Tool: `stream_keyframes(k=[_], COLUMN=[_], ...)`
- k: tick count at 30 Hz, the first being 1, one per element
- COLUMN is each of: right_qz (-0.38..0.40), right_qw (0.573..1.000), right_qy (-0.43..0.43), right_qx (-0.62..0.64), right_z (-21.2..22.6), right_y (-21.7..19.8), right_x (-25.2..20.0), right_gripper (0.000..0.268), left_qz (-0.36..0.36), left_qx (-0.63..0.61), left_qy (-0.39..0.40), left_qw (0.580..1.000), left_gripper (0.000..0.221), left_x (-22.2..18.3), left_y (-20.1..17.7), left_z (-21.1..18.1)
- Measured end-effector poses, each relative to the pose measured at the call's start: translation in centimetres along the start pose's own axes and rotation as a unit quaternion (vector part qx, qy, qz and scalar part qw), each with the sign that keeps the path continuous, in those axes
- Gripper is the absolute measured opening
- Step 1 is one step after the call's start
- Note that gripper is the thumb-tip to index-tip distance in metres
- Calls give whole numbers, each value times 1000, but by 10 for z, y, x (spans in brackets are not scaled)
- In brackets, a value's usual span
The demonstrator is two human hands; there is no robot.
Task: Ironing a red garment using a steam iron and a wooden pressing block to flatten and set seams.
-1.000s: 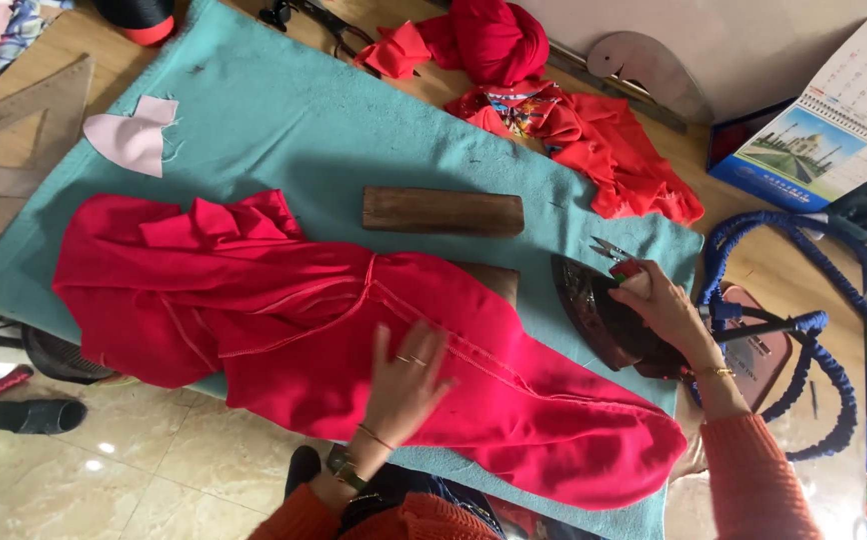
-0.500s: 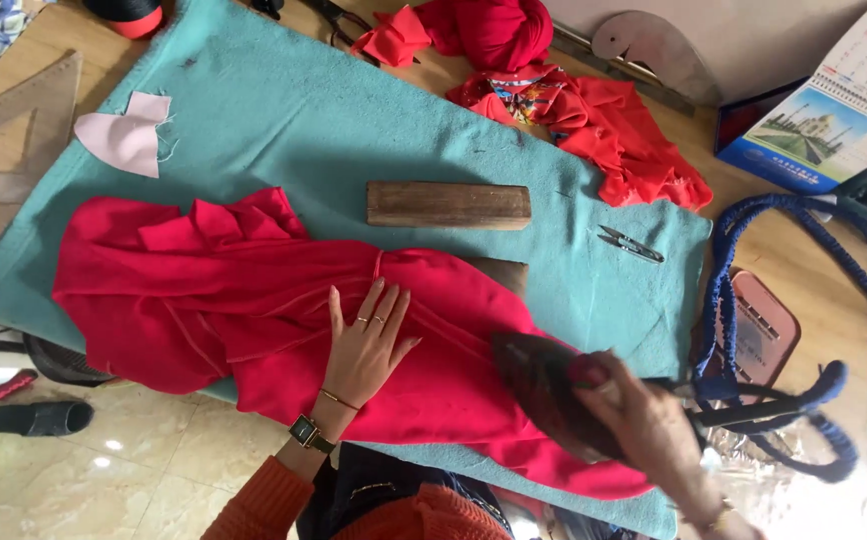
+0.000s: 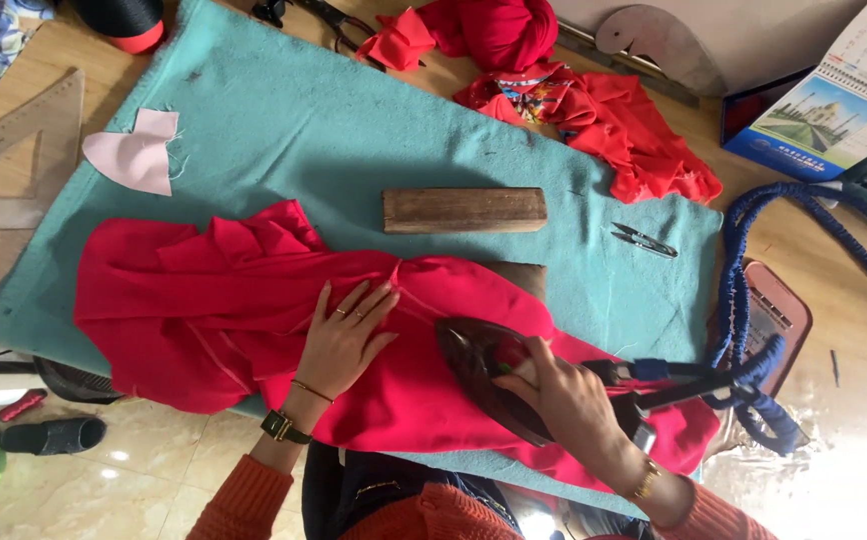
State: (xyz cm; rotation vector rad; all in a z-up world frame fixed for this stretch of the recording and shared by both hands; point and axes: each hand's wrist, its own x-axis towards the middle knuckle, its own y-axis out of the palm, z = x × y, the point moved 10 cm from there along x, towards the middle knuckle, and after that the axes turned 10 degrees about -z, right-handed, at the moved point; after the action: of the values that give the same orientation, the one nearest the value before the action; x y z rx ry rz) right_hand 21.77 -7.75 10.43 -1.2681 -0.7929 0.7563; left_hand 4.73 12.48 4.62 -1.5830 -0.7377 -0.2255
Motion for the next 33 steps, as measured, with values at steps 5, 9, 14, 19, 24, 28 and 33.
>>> stream_keyframes(k=[5, 9, 14, 19, 24, 28, 33], right_qz=[5, -26, 21, 73, 83, 20, -23], right_qw=[1000, 999, 1000, 995, 993, 999, 1000], right_qy=[-21, -12, 10, 47, 63, 5, -1], right_qx=[-15, -29, -19, -46, -47, -35, -19], right_z=[48, 66, 70, 45, 53, 86, 80], right_y=[-5, -2, 11, 13, 20, 19, 12], right_x=[38, 58, 69, 44, 50, 82, 76], right_gripper=[52, 53, 57, 57, 60, 59, 57], left_qz=[26, 57, 94, 103, 104, 94, 94], left_qx=[-108, -175, -277, -311, -342, -339, -323], left_qy=[-101, -195, -258, -272, -274, -278, -276], left_qw=[989, 963, 921, 905, 893, 894, 900], left_gripper=[44, 41, 46, 53, 57, 55, 54], left_x=[-11, -24, -25, -31, -31, -30, -31], left_y=[14, 41, 49, 55, 59, 60, 61], left_z=[38, 62, 71, 80, 82, 83, 82])
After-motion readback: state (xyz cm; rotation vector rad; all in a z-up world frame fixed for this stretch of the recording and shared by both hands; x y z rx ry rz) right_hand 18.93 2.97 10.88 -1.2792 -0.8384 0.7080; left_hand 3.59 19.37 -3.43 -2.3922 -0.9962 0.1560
